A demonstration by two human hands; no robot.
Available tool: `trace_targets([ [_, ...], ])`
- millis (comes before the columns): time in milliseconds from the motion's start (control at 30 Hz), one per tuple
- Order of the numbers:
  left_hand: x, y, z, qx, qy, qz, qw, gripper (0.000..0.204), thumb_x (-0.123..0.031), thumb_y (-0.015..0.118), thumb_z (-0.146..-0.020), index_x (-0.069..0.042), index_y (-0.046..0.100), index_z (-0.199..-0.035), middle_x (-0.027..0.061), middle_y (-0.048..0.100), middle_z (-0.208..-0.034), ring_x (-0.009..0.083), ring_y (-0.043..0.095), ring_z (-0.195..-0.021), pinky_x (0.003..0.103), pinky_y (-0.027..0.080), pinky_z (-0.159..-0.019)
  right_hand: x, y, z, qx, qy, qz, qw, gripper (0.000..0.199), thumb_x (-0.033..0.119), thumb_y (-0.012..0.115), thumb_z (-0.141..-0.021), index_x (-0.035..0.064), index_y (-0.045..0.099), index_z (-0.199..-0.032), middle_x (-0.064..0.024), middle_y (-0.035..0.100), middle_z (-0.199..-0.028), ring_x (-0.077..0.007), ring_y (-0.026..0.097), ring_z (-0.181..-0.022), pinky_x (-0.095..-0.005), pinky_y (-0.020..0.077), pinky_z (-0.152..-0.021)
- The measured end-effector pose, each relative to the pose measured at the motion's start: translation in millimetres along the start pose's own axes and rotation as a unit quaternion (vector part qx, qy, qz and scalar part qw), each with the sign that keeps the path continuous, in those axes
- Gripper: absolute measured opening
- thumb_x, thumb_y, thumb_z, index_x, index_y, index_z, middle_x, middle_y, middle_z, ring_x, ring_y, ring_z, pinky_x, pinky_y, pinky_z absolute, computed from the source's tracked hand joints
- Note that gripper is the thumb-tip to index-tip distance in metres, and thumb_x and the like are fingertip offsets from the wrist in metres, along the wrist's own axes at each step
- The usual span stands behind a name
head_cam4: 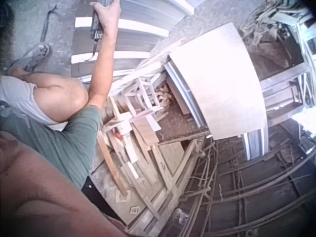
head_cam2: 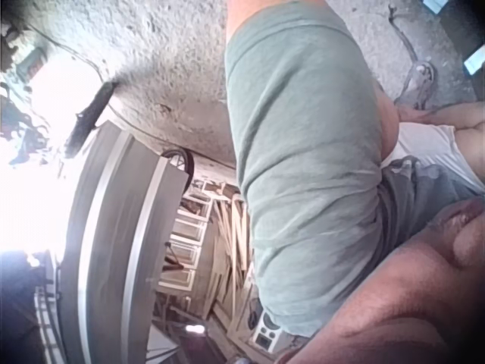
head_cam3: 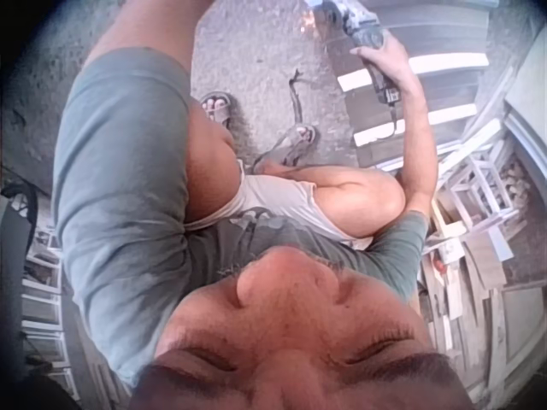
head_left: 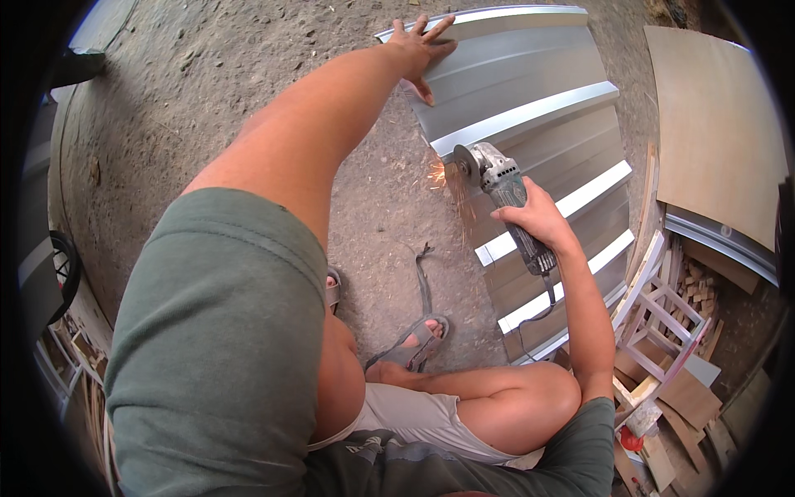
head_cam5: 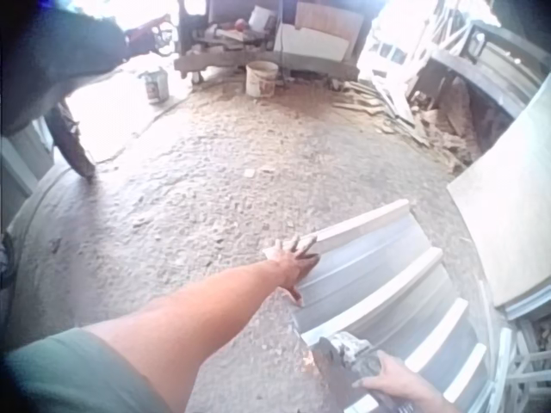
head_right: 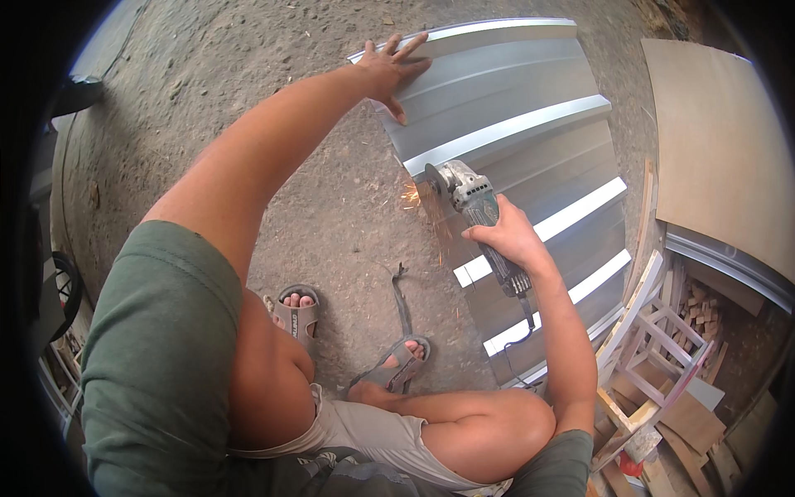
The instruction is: The person measures a corrugated metal sheet using a tape measure and a pencil, then cuts it along a marked line using an angle grinder.
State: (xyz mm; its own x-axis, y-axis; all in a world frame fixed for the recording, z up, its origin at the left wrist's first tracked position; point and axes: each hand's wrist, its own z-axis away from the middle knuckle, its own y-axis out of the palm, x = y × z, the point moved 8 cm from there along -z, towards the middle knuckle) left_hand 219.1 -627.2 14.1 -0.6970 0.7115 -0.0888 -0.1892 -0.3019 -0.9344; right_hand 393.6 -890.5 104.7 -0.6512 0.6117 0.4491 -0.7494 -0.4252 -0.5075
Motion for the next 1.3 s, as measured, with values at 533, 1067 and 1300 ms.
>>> trace_targets([
  [533,0,-2,0,0.004,-0.004,-0.002,1.000,0.141,-0.070,0.094,-0.049,-0.036,0.024,-0.166,0.0011,-0.014,-0.176,0.0390,0.008,-0.160,0.073,0.028,-0.118,6,-1,-13,-0.002,-0.031,-0.003,1.000,0.060,0.028,0.086,-0.073,-0.0054,0.060,-0.116,-0.0187,0.072,-0.100,-0.0235,0.071,-0.088,-0.0355,0.0559,-0.083],
  [1067,2,-2,2,-0.001,-0.003,-0.001,1.000,0.140,-0.070,0.094,-0.048,-0.036,0.025,-0.166,0.0008,-0.013,-0.176,0.0383,0.008,-0.160,0.072,0.028,-0.117,5,2,-4,0.001,-0.001,-0.014,1.000,0.057,0.024,0.086,-0.072,-0.0031,0.061,-0.117,-0.0116,0.070,-0.093,-0.0185,0.066,-0.082,-0.0332,0.0546,-0.078],
  [1300,2,1,0,-0.008,-0.003,-0.006,1.000,0.141,-0.071,0.094,-0.048,-0.036,0.025,-0.166,0.0011,-0.012,-0.176,0.0394,0.009,-0.160,0.072,0.029,-0.117,-7,5,-4,0.007,0.003,-0.004,1.000,0.061,0.026,0.086,-0.073,-0.0049,0.060,-0.118,-0.0183,0.073,-0.095,-0.0240,0.072,-0.083,-0.0356,0.0572,-0.079],
])
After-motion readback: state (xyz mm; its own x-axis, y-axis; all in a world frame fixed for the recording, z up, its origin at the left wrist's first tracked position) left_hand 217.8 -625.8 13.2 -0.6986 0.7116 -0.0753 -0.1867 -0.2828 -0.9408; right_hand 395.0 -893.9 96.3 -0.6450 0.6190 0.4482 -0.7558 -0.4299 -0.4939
